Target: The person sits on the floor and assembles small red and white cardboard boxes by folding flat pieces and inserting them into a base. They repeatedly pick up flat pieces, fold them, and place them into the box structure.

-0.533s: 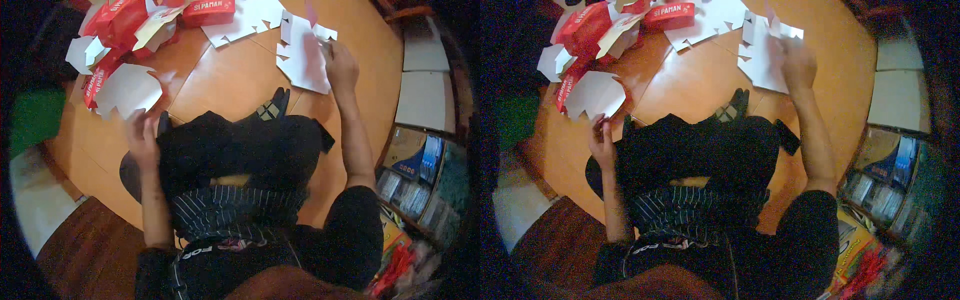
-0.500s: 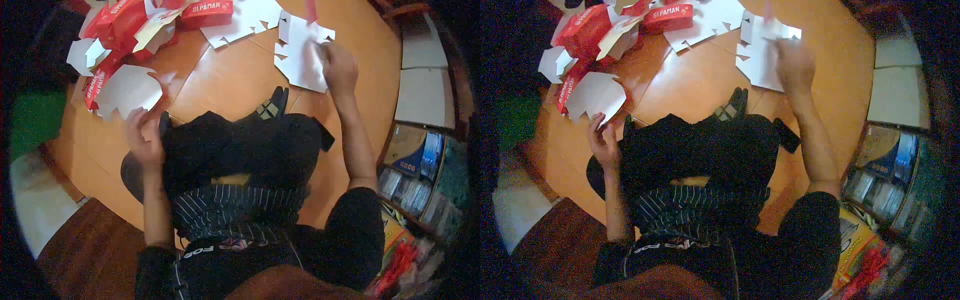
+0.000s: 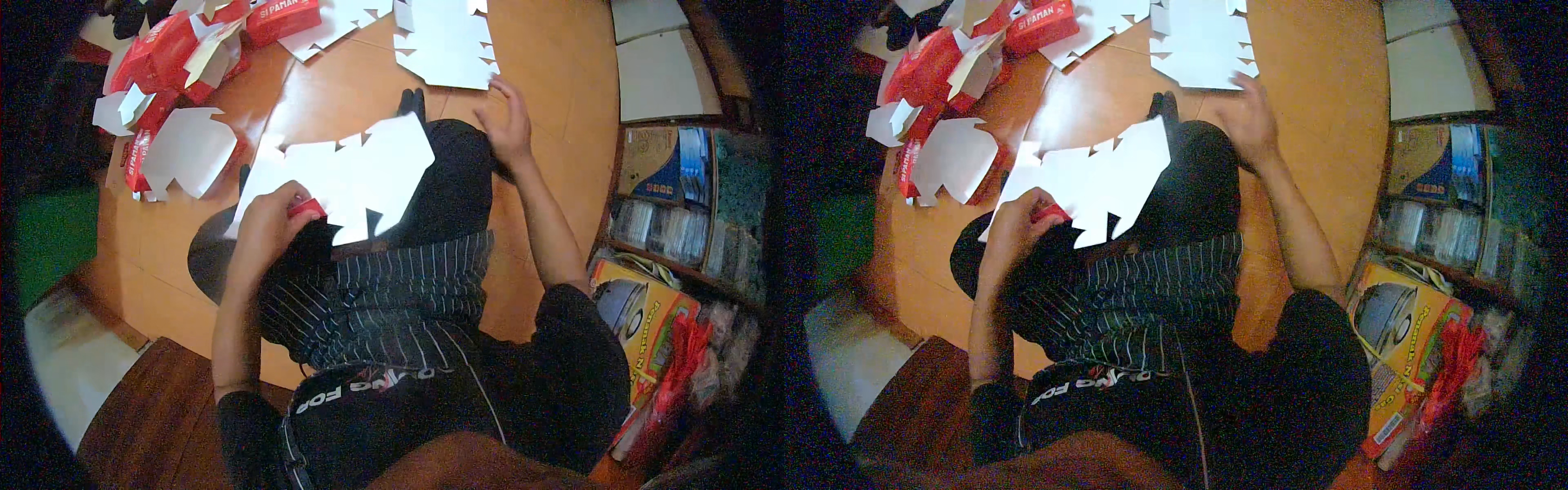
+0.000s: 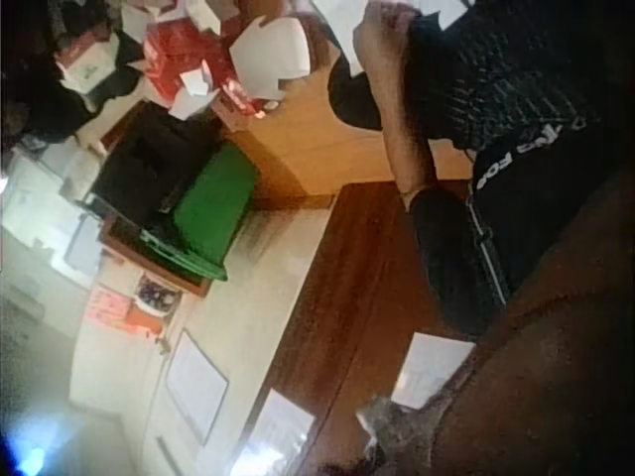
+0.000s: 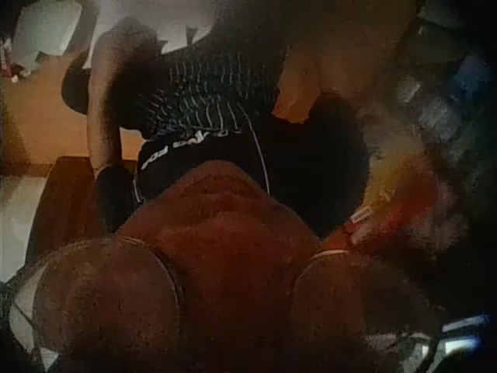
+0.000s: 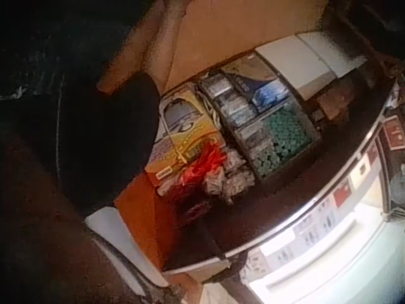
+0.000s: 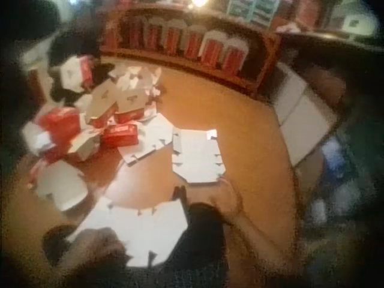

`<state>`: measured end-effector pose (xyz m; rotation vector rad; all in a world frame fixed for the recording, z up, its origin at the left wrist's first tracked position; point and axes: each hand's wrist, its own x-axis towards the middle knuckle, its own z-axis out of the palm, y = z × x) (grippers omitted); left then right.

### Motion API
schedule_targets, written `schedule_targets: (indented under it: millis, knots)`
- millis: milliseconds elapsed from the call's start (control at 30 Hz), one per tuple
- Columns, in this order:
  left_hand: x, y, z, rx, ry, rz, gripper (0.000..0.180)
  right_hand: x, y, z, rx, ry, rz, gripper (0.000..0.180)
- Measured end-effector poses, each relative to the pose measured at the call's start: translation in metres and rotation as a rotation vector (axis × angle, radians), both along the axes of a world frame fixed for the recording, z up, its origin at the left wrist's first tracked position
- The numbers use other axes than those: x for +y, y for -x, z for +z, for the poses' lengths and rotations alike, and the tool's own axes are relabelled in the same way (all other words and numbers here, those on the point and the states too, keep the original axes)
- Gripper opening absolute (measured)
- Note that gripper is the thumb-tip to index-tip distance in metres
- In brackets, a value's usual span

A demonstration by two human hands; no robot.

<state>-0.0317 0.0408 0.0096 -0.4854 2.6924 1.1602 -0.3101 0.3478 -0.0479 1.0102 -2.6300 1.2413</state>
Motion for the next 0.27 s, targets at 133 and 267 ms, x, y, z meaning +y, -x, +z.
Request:
schedule_targets:
  millis: [133,267]
  knots:
    - [-0.002,-0.012,-0.009,-0.118,-0.057,0.023,0.019,0.125,0.029,-0.138,-0.043,-0.731,-0.176,0.082]
    - [-0.006,-0.020,-0.006,-0.224,-0.115,-0.046,0.019,0.148,0.023,-0.155,-0.401,-0.897,-0.140,0.104]
